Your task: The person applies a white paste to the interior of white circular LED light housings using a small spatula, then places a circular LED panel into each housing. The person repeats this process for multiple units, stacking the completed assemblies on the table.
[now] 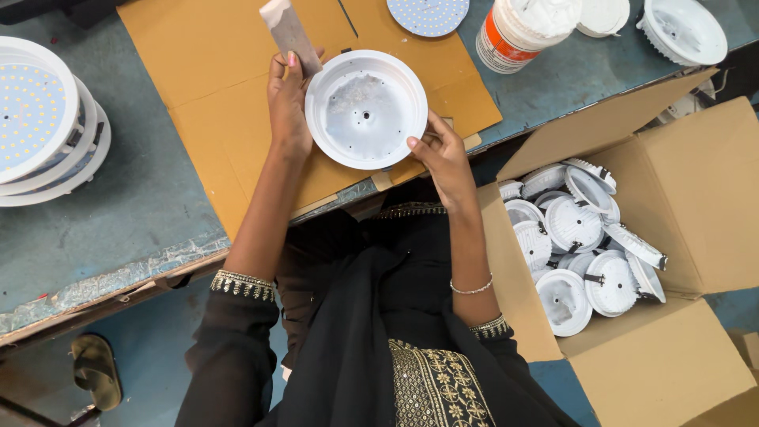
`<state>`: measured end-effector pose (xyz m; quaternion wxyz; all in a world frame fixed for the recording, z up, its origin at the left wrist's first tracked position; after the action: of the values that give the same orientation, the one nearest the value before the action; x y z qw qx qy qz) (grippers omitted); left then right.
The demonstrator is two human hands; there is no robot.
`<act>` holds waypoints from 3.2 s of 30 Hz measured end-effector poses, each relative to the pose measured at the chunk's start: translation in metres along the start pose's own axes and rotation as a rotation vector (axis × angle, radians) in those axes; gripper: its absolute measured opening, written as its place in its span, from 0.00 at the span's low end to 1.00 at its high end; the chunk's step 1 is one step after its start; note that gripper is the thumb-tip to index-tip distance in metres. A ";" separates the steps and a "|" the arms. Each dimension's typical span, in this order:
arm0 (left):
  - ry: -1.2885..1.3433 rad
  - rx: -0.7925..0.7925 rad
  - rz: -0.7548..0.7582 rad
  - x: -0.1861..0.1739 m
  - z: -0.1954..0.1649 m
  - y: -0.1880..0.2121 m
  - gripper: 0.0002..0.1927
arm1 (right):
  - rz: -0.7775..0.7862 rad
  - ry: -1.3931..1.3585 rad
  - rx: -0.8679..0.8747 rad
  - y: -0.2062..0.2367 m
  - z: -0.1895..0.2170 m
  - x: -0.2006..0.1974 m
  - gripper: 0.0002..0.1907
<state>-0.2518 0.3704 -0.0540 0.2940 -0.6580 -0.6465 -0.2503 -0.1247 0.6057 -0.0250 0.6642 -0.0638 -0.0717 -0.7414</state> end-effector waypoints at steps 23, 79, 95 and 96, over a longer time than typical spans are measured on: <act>0.105 0.151 0.131 0.042 -0.033 0.030 0.20 | -0.381 0.101 -0.248 -0.001 -0.008 -0.022 0.21; 0.100 0.177 0.067 0.034 -0.029 0.027 0.21 | -0.100 0.322 -0.364 0.030 0.018 0.008 0.28; 0.025 0.190 0.093 0.040 -0.033 0.028 0.23 | -0.267 0.204 -0.175 0.001 -0.019 -0.017 0.19; 0.025 0.194 0.079 0.038 -0.033 0.027 0.23 | -0.304 0.208 -0.173 0.000 -0.018 -0.017 0.23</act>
<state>-0.2215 0.3742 -0.0054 0.3740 -0.6483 -0.6374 -0.1830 -0.1231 0.6194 -0.0456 0.5407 -0.0322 0.0527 -0.8390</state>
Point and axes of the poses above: each hand's wrist, its own y-axis away from the middle knuckle, its own x-axis out of the palm, z = x × y, the point moved 10 cm from there along -y, towards the middle knuckle, and after that the axes turned 5 degrees about -z, right-handed, at the moved point
